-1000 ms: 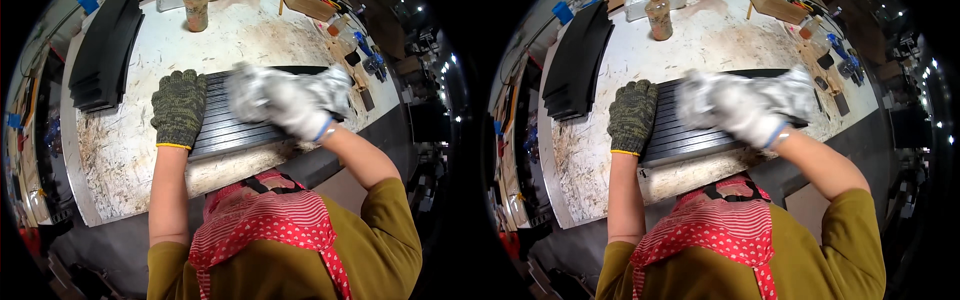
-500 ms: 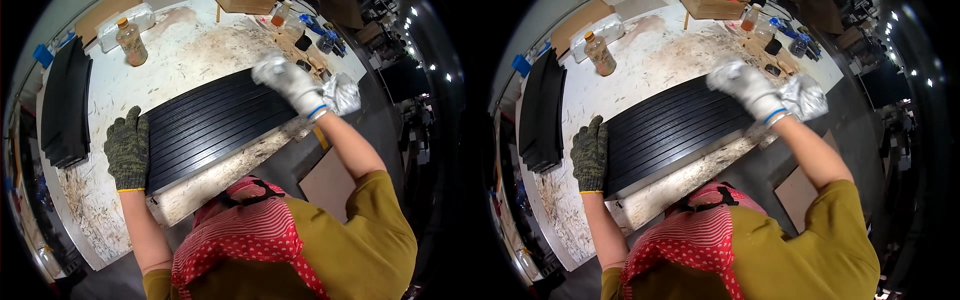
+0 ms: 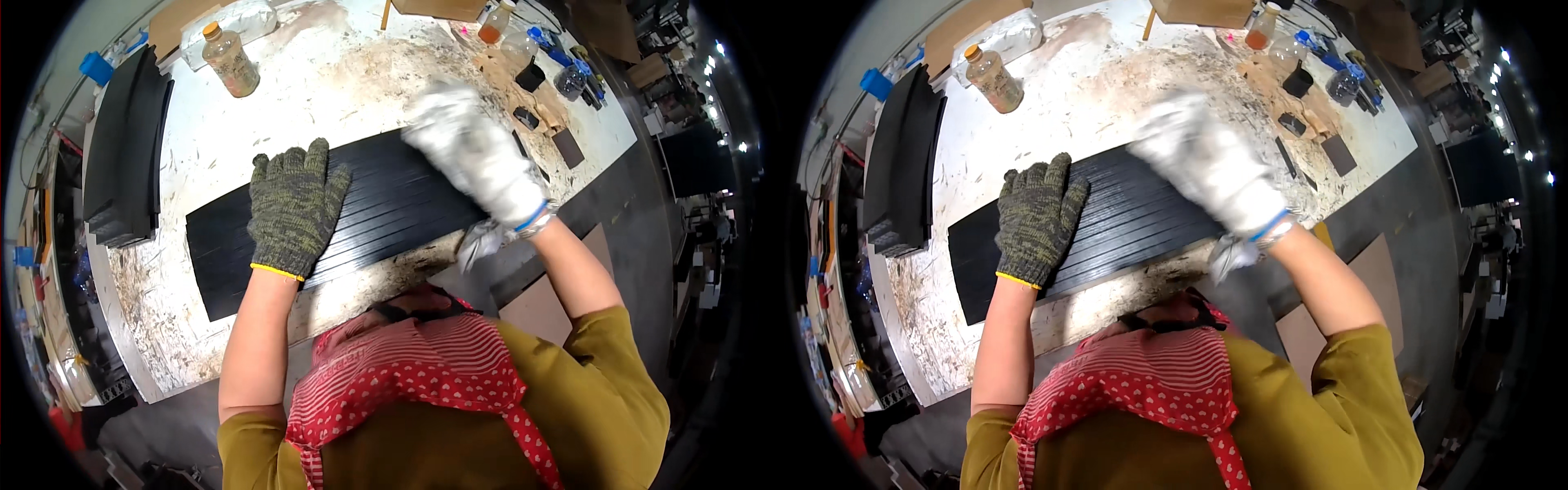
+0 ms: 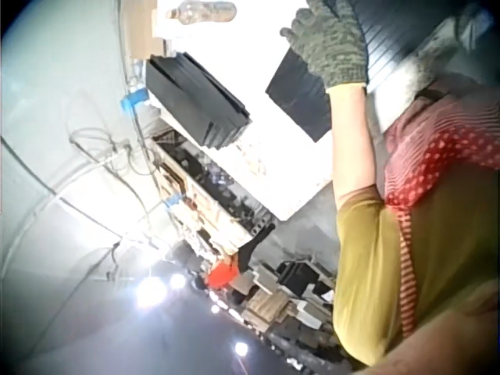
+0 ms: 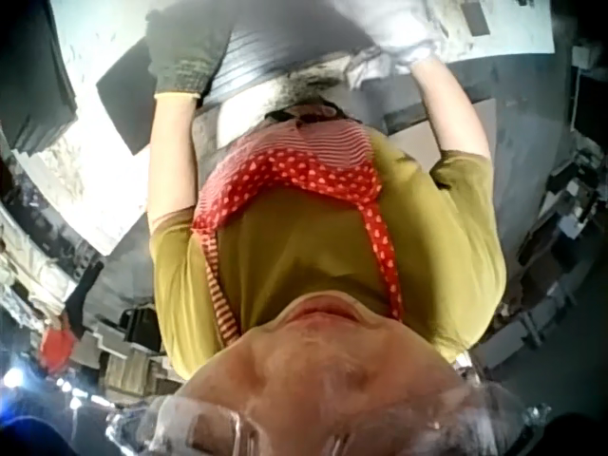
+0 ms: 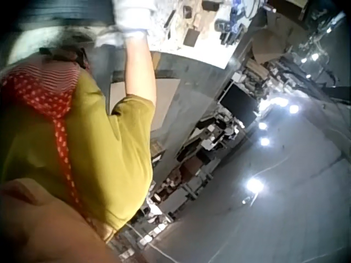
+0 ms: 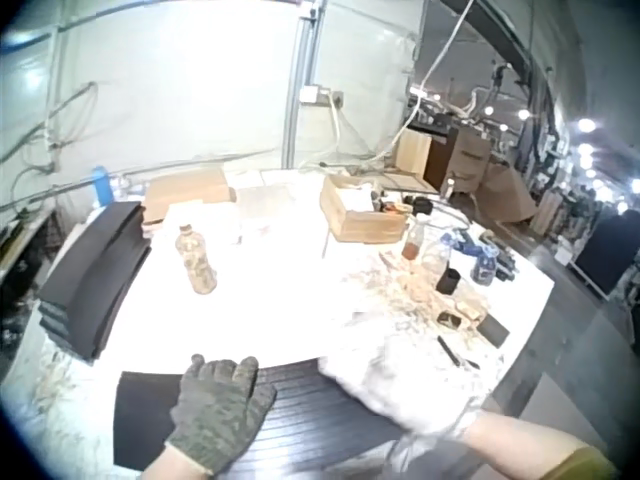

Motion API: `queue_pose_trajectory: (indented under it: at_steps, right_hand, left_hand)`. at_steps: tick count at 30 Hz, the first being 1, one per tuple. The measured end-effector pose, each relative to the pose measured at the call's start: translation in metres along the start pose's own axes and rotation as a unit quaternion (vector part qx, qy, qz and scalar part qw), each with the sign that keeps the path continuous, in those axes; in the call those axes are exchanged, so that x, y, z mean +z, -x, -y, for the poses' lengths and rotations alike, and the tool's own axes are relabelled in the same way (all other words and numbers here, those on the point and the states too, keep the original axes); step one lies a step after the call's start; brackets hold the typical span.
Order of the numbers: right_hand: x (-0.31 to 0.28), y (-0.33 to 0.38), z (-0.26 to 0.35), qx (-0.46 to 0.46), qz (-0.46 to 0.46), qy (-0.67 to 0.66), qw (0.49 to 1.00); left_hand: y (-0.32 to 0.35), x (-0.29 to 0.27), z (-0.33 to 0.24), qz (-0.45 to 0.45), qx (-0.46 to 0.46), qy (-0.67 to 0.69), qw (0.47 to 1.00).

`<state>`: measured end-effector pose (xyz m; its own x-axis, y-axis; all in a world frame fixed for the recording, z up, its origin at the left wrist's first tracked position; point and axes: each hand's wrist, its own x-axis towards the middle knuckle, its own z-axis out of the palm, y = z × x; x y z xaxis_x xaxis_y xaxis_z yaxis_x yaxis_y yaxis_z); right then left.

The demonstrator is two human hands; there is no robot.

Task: Cleaning and applying finish to black wooden furniture panels using a rag and liquid.

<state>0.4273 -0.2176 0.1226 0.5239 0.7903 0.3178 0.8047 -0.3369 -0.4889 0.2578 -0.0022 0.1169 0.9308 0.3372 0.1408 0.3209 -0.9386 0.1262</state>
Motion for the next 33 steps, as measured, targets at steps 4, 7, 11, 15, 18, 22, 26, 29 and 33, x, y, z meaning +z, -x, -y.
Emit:
queue_pose_trajectory:
  at_steps: [4, 7, 11, 15, 18, 22, 26, 29, 33]
  right_hand:
    - [0.027, -0.004, 0.027, -0.155, 0.031, 0.107, 0.982]
    - [-0.019, -0.014, -0.010, 0.086, 0.077, 0.058, 0.992]
    - [-0.099, -0.033, -0.106, 0.152, -0.037, 0.150, 0.976]
    - [-0.154, -0.119, -0.075, 0.051, -0.141, -0.064, 0.987]
    - [-0.129, -0.168, -0.044, 0.085, -0.087, 0.085, 0.989]
    - [-0.110, -0.202, -0.008, 0.093, 0.018, 0.258, 0.962]
    - [-0.107, -0.240, 0.031, -0.077, 0.142, 0.424, 0.891]
    - [-0.086, -0.265, 0.012, -0.121, 0.194, 0.479, 0.847]
    - [-0.059, -0.272, 0.000, 0.146, 0.107, -0.056, 0.982]
  left_hand:
    - [-0.002, -0.002, 0.011, 0.014, 0.027, 0.007, 1.000]
    - [-0.002, -0.009, 0.005, 0.018, -0.011, 0.013, 1.000]
    - [0.001, -0.007, -0.001, 0.008, 0.005, 0.018, 1.000]
    - [0.007, -0.016, -0.002, 0.039, -0.010, 0.035, 0.999]
    - [0.008, -0.014, -0.002, 0.035, -0.008, 0.031, 0.999]
    - [0.007, -0.008, -0.002, 0.025, -0.006, 0.035, 0.999]
    - [0.010, -0.011, 0.001, 0.028, -0.012, 0.037, 0.999]
    - [0.009, -0.010, 0.000, 0.007, -0.002, 0.048, 0.999]
    - [0.008, -0.006, 0.001, 0.012, 0.003, 0.056, 0.998]
